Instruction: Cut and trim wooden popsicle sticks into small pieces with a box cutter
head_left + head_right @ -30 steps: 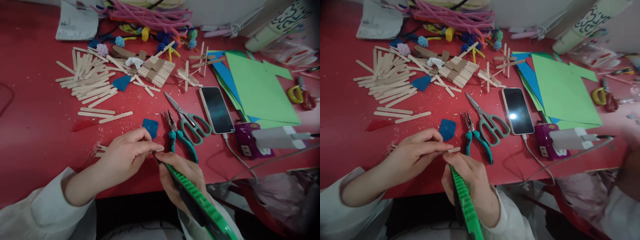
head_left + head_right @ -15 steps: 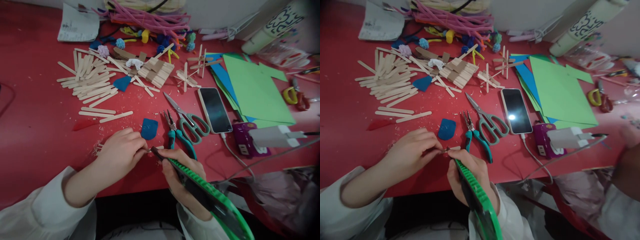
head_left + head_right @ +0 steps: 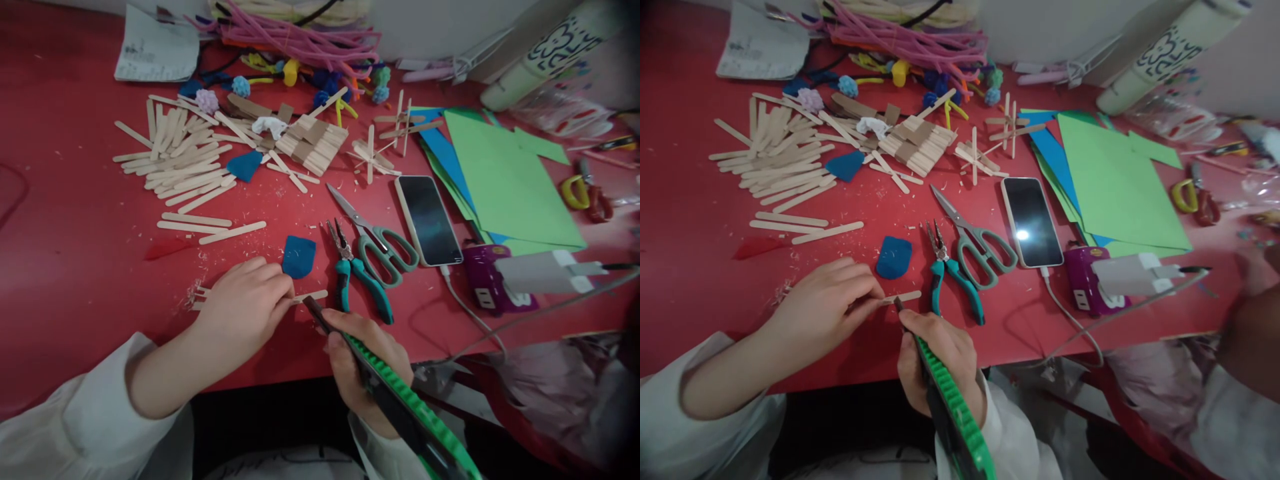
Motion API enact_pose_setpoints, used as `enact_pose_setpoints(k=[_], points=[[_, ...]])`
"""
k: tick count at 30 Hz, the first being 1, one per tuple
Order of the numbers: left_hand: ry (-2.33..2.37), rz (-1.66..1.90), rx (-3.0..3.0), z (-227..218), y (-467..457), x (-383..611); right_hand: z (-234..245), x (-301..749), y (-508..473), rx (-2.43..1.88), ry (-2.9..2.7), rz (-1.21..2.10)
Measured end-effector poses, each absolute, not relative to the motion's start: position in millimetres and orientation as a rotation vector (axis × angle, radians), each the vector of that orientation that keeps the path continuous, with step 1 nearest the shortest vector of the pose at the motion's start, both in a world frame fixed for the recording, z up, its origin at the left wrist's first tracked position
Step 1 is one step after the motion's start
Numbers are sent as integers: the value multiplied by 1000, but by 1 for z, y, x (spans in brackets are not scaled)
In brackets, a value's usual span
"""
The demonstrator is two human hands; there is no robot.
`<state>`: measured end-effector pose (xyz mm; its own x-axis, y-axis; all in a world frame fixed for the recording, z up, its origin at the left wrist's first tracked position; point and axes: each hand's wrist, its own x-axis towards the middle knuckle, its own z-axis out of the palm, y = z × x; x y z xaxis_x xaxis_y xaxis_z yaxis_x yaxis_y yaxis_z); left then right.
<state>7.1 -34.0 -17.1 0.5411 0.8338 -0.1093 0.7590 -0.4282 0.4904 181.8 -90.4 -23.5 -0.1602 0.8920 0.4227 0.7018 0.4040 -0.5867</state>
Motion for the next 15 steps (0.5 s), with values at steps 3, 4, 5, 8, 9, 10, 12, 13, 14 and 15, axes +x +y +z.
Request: enact_pose_setpoints(k=[3,4,5,8,9,10,12,13,14,15], points=[[1282,209,2297,-18,-33,7,-24,181,-89,-1354,-1916,335],[1277,215,2299,-18,-33,7,-25,180,-88,-1345,-1910,336],[1269,223,2300,-18,-33,7,-25,180,-87,-1327,-1906,335],[1260,247,2291,-18,-33,7,-25,179,-86,-1325,-1899,369],[1260,253,2287,-17,-33,7,-23,178,-86,-1345,-1903,395],[1262,256,2283,-16,-33,7,-21,178,-85,-1370,-1909,420],[1271,265,2277,-15,-33,7,-16,175,-84,-1392,-1922,459],[1274,270,2276,-15,-32,7,-14,174,-84,-1388,-1927,473],[1276,273,2275,-14,-32,7,-12,172,-83,-1383,-1930,484],[1278,276,2274,-14,-31,7,-11,171,-82,-1384,-1928,495]])
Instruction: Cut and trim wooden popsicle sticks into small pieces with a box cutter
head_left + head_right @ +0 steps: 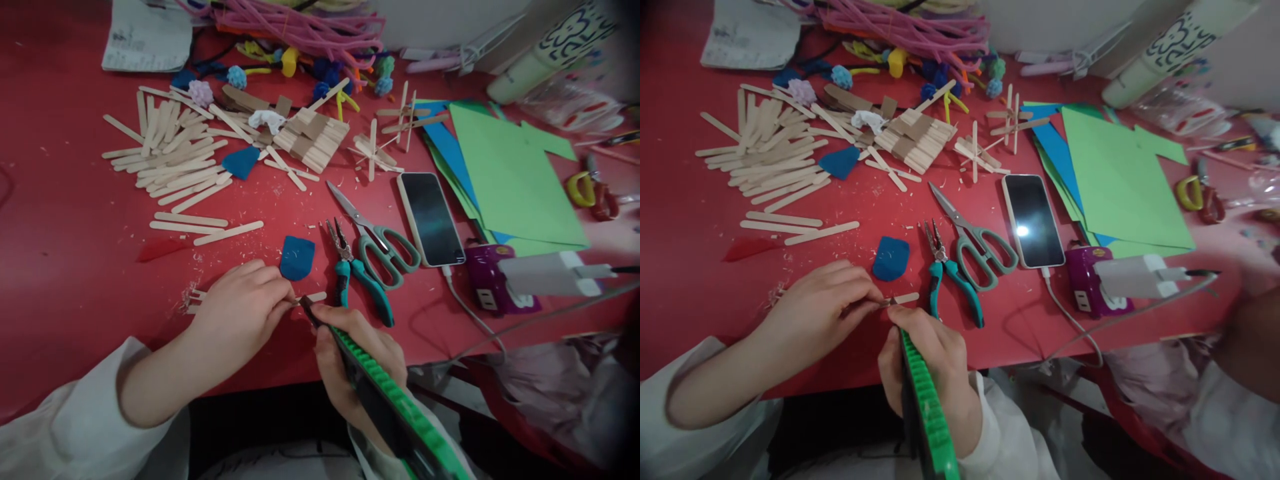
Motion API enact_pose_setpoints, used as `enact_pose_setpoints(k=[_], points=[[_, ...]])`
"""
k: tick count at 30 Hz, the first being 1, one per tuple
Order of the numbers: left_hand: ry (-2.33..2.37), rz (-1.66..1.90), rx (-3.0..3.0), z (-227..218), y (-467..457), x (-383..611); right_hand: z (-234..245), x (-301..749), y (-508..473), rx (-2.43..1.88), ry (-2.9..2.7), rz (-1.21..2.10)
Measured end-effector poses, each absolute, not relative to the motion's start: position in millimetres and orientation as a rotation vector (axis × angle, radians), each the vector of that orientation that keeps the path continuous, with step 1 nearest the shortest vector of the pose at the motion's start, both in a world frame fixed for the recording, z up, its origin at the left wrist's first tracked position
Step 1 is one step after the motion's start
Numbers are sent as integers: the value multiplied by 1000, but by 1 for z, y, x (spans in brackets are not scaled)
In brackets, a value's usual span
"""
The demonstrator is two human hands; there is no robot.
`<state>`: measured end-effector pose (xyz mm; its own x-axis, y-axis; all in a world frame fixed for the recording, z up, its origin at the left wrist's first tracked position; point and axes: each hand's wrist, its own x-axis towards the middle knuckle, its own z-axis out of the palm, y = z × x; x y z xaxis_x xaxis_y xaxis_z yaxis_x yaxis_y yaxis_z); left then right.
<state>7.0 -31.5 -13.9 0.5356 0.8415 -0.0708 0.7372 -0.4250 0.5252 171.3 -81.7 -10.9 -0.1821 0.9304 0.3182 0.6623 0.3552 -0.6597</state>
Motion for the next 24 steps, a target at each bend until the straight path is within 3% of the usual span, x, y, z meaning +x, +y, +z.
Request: enact_pose_setpoints(k=[7,24], points=[[1261,243,2268,-12,-30,7,-13,172,-79,-1468,-1780,649],[1303,198,2299,-13,-31,8,-34,175,-92,-1440,-1552,639]])
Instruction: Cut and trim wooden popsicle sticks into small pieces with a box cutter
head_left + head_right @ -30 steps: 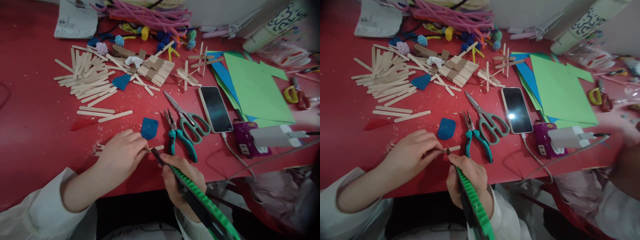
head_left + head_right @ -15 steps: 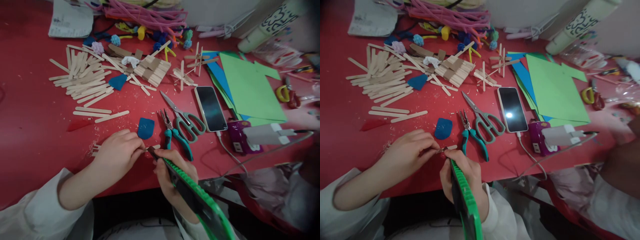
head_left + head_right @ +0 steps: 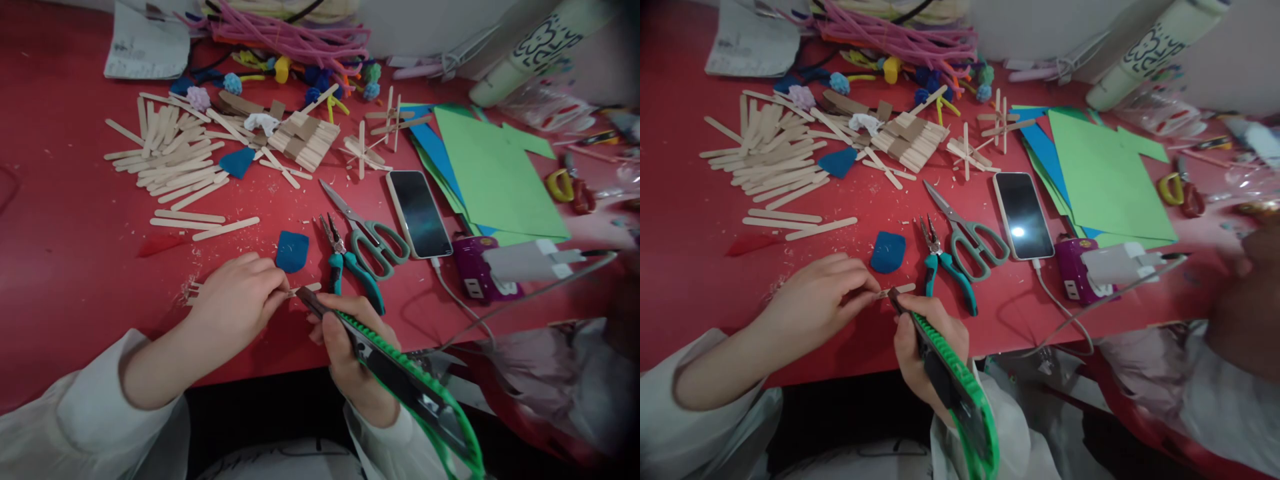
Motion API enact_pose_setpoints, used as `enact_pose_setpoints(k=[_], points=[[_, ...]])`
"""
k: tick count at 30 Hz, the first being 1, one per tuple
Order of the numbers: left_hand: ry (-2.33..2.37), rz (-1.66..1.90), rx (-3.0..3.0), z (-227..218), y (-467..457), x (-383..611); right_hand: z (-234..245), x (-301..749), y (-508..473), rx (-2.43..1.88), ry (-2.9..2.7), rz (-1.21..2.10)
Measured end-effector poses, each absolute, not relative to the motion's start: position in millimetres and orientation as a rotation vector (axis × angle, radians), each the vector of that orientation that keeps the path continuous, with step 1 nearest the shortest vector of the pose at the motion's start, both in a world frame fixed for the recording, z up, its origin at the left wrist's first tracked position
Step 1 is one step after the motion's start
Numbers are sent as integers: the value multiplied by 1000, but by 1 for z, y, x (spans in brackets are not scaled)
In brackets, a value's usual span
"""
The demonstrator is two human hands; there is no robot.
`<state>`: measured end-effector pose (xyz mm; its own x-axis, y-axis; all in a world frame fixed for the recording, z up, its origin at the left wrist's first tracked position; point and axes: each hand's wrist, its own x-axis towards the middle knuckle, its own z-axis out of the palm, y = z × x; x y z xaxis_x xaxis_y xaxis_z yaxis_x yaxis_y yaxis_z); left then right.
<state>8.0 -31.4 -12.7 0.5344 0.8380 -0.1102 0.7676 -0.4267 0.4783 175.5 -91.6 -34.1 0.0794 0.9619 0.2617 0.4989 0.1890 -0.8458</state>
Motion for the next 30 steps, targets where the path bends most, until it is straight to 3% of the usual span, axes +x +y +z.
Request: enact_pose_setpoints(k=[19,30], points=[[1309,173,2255,-11,-30,9,-6,162,-76,-1500,-1874,507],[1327,174,2272,-12,-32,8,-27,172,-84,-1571,-1449,880]])
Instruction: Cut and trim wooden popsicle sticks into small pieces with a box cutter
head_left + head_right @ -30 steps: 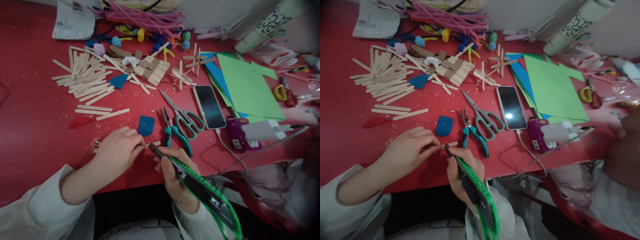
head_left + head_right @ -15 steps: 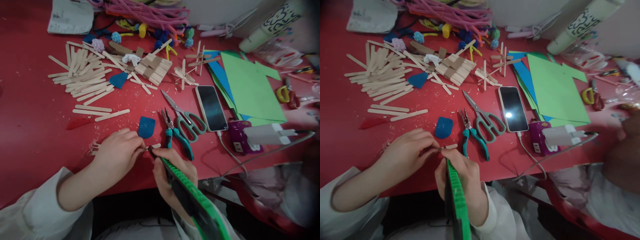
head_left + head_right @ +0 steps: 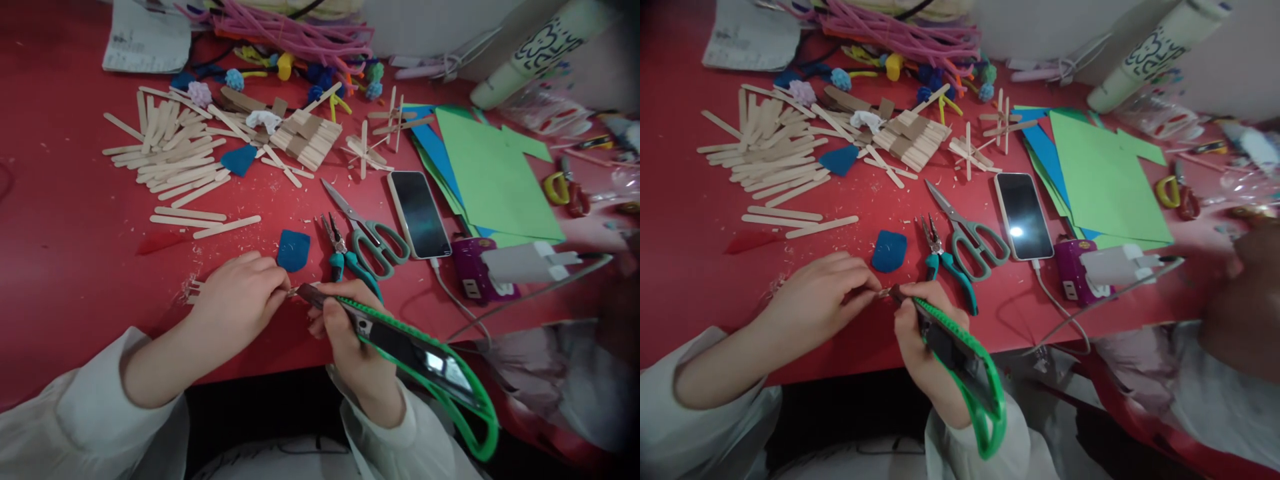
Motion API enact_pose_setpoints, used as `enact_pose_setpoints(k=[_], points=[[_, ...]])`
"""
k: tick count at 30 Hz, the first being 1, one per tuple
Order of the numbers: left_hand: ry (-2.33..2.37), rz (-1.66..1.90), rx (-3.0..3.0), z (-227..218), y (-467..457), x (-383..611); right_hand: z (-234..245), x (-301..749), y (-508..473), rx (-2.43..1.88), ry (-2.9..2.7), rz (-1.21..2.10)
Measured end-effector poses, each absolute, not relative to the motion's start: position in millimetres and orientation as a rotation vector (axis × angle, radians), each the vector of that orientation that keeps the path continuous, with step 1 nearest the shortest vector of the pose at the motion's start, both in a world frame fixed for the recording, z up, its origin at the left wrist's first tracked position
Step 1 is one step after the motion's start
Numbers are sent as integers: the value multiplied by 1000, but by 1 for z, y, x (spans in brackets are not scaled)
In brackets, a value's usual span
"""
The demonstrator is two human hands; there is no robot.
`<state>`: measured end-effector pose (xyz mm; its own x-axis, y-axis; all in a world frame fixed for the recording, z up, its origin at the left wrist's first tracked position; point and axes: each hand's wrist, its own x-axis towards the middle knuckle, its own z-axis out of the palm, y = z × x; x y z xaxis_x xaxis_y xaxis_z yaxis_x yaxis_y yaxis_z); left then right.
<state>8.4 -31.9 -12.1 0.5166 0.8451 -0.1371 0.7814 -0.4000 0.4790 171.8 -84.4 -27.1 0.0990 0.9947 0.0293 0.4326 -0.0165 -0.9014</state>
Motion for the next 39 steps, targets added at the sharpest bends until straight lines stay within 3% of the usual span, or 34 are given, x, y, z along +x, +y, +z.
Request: enact_pose_setpoints(k=[4,12,39], points=[[1315,186,2291,-12,-30,8,-30,172,-87,-1527,-1457,834],[1167,298,2393,-17,-28,1,-25,184,-78,-1277,-1886,273],[1072,287,2417,-16,-24,-6,-26,187,-77,-1290,-1750,518]])
